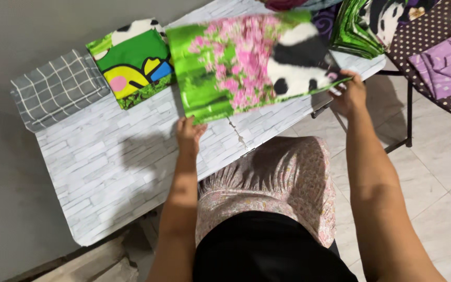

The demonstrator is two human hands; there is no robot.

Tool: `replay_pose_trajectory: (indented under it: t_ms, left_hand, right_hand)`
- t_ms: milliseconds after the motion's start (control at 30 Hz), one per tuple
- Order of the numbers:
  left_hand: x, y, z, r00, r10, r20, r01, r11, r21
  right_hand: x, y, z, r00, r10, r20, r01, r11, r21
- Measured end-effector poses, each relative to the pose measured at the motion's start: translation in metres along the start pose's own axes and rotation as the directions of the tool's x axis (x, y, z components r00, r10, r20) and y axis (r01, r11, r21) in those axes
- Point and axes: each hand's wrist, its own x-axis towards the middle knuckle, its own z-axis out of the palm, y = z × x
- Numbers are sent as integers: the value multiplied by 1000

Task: The person folds multiple patterned linens on a low table, smoothing and aligning edges before stacking them. They handle a green cartoon frog towel, a floral panda sheet, and a green panda sheet, placing each folded item into a growing stack.

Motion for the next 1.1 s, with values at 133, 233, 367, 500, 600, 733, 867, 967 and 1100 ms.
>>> replay_pose_trajectory:
  t_ms: [133, 233, 367, 500, 600, 733, 867, 967, 1100]
  left_hand:
    - [7, -60, -40, 985, -158, -66, 161, 986, 44]
    - [11, -66, -49, 976, -183, -117, 191, 979, 66]
    - [1, -53, -48, 988, -99, -121, 129, 954, 270]
    - [-25, -39, -32, 969, 242, -51, -71, 470, 880]
    - [-40, -30, -3, 832, 521, 188, -260, 68, 963]
    - [-31, -30, 64, 820, 427, 381, -406, -36, 913]
    - [-6, -57, 134, 799, 294, 524, -463, -254, 849]
    - [5, -78, 152, 767, 250, 591, -557, -198, 807]
    - [5, -88, 133, 917, 51, 396, -381, -191, 905]
  right_hand:
    - [-17, 47, -23, 981, 195, -21, -192, 977, 94]
    - [-21, 65, -27, 992, 78, -103, -89, 990, -108]
    - [-15, 67, -31, 981, -50, -187, -12, 947, -320]
    - [-16, 64, -35, 904, -378, -198, 128, 684, -718]
    - [-19, 63, -26, 754, -657, -5, 215, 253, -943]
    - [-19, 79, 24, 681, -655, 327, 460, 35, -887]
    - [-34, 118, 91, 693, -462, 553, 592, -73, -803]
    - [-57, 141, 125, 779, -239, 579, 581, -71, -811]
    - [-71, 133, 132, 875, 6, 484, 478, -168, -862]
